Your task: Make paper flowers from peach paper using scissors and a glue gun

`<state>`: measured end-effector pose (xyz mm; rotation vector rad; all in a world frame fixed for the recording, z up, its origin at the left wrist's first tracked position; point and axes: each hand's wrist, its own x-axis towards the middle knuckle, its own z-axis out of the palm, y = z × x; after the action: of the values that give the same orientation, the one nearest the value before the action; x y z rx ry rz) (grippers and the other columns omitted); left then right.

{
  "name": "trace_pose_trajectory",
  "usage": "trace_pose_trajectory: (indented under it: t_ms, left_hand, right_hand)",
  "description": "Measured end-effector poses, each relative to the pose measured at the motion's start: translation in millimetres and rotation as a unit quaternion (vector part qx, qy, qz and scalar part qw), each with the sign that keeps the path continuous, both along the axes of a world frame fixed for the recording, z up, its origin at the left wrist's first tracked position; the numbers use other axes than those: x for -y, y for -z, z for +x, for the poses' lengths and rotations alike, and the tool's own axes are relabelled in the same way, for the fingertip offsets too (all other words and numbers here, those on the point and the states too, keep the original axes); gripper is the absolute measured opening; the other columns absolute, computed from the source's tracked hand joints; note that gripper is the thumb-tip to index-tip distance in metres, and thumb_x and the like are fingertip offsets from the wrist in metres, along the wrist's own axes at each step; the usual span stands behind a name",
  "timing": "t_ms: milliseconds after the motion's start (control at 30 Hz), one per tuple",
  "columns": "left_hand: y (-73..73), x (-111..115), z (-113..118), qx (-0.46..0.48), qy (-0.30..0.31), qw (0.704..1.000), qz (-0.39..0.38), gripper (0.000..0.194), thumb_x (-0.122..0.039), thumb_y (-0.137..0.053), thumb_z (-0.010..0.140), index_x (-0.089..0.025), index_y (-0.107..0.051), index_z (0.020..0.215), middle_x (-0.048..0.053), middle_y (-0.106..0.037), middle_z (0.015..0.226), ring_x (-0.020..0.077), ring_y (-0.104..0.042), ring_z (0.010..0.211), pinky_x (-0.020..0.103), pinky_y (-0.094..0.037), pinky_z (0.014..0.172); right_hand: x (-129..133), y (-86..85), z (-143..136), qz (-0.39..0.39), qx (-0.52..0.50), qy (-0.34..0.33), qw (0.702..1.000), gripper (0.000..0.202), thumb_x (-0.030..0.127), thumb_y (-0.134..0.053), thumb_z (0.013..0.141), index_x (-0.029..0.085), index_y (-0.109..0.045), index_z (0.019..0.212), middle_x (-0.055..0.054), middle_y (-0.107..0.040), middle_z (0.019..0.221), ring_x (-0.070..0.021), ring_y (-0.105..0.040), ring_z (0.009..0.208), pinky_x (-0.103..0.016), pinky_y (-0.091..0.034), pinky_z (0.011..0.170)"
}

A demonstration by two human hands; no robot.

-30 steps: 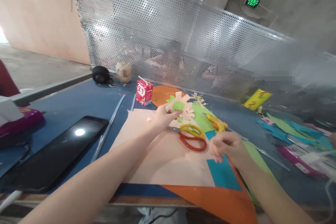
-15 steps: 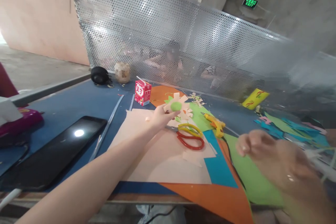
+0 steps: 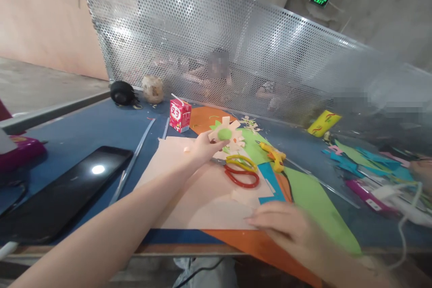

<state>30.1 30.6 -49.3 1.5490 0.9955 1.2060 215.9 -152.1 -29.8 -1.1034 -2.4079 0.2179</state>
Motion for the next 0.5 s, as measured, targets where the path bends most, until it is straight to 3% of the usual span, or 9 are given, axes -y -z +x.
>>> trace_pose_trajectory:
  t_ms: [67,167,367,500]
  left_hand:
    - [0.0,0.4,-0.4,-0.002,-0.001,1.000,0.003,0.020,-0.034,-0.067,0.060,-0.016,-0.059,0.066,-0.002,-0.056,0.053,0.0117,-0.052,0.051,0.022,-0.035,0.047]
    - [-0.1,0.6,-1.3,-0.006,-0.007,1.000,0.005,0.021,-0.036,-0.066,0.062,-0.017,-0.058,0.066,-0.002,-0.055,0.052,0.0109,-0.050,0.049,0.022,-0.033,0.045]
    - [-1.6,2.4,1.8,-0.005,0.000,1.000,-0.006,0.017,-0.029,-0.068,0.059,-0.017,-0.057,0.063,-0.004,-0.054,0.049,0.0103,-0.049,0.048,0.022,-0.035,0.046]
    - [-1.0,3.4,3.6,-0.003,0.010,1.000,-0.009,0.016,-0.028,-0.069,0.060,-0.017,-0.057,0.064,-0.004,-0.055,0.050,0.0105,-0.050,0.050,0.021,-0.037,0.047]
  right_hand:
    - [-10.1,10.3,-13.7,0.000,-0.003,-0.005,1.000,0.027,0.013,-0.044,0.087,0.024,-0.063,0.102,-0.003,-0.070,0.091,-0.0157,-0.063,0.084,-0.024,-0.052,0.074]
    - [-4.4,19.1,-21.2,0.069,0.031,-0.006,0.997,0.029,0.008,-0.045,0.081,0.018,-0.064,0.102,-0.006,-0.070,0.093,-0.0206,-0.062,0.088,-0.032,-0.051,0.080]
    - [9.0,17.1,-18.7,0.155,0.189,-0.048,0.968,0.039,0.006,-0.043,0.075,0.011,-0.061,0.109,-0.009,-0.067,0.107,-0.0251,-0.062,0.091,-0.037,-0.051,0.078]
    - [9.0,23.2,-18.2,0.192,0.208,-0.057,0.958,0.038,0.004,-0.041,0.074,0.011,-0.063,0.105,-0.008,-0.067,0.106,-0.0242,-0.063,0.089,-0.036,-0.051,0.074]
